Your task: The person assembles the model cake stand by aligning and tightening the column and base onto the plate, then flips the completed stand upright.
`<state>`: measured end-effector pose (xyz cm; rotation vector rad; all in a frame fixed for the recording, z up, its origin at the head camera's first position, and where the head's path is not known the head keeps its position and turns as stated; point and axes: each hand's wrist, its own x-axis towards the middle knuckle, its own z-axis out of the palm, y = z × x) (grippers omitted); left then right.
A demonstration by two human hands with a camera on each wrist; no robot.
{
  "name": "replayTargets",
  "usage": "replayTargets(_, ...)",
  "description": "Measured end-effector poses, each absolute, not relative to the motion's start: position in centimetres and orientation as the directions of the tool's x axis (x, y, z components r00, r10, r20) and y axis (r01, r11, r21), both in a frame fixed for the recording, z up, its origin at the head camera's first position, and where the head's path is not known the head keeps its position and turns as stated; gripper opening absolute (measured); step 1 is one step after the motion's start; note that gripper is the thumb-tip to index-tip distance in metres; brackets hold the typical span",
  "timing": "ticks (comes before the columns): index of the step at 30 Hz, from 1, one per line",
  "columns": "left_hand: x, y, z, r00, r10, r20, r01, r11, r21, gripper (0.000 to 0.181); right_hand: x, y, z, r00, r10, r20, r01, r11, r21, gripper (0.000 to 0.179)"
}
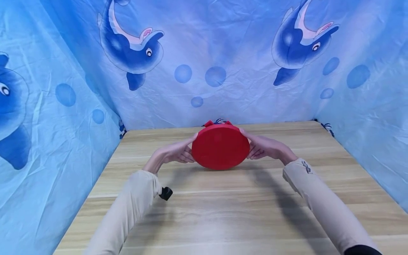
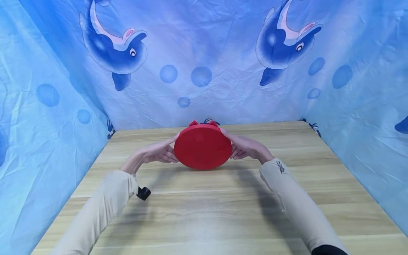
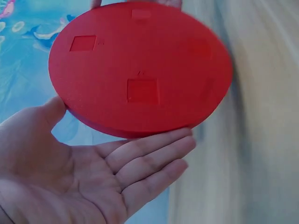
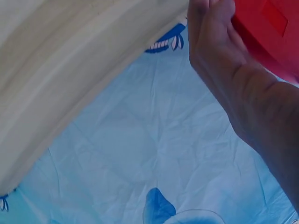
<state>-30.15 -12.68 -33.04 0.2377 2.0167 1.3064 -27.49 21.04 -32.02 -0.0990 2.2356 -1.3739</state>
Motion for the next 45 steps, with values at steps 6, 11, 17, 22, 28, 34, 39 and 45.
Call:
replayTargets(6,-31.0,-12.2,-31.5,-0.651,0.494,-0.577,-0.247,0.580,0.776,0.095,-28.3,21.0,-30.4,-0.786,-0.309,-0.536,0.253,0.630,-0.735,0.101)
replayTargets(11,-31.3,-11.7,-31.3,-0.596,0.499,-0.629,-0.283,0.602,0.746,0.097,-28.9,21.3,-29.6,-0.723,-0.305,-0.619,0.280,0.689,-0.668,0.106)
replayTargets(17,-31.5,-11.3,-31.5,-0.548,0.507,-0.666,-0.320,0.609,0.726,0.101,-29.7,21.5,-29.4,-0.676,-0.297,-0.675,0.308,0.717,-0.625,0.107)
replayTargets(22,-31.6,-11.1,-31.4,-0.557,0.495,-0.667,-0.314,0.617,0.721,0.100,-30.2,21.5,-29.0,-0.662,-0.260,-0.703,0.334,0.737,-0.587,0.109)
replayTargets(28,-31.6,-10.9,-31.6,-0.566,0.478,-0.671,-0.334,0.611,0.717,0.094,-30.8,21.5,-29.2,-0.607,-0.250,-0.754,0.349,0.769,-0.536,0.112)
replayTargets(34,-31.8,-11.0,-31.7,-0.562,0.486,-0.669,-0.326,0.613,0.719,0.094,-31.6,21.4,-29.6,-0.549,-0.263,-0.793,0.368,0.776,-0.512,0.111)
replayTargets(39,-31.9,-11.0,-32.0,-0.568,0.482,-0.667,-0.323,0.616,0.719,0.094,-32.0,21.5,-29.8,-0.512,-0.275,-0.814,0.367,0.786,-0.497,0.108)
replayTargets(45,-31.9,-11.1,-32.4,-0.573,0.479,-0.666,-0.322,0.615,0.720,0.094,-32.3,21.6,-30.1,-0.519,-0.268,-0.812,0.364,0.790,-0.493,0.107)
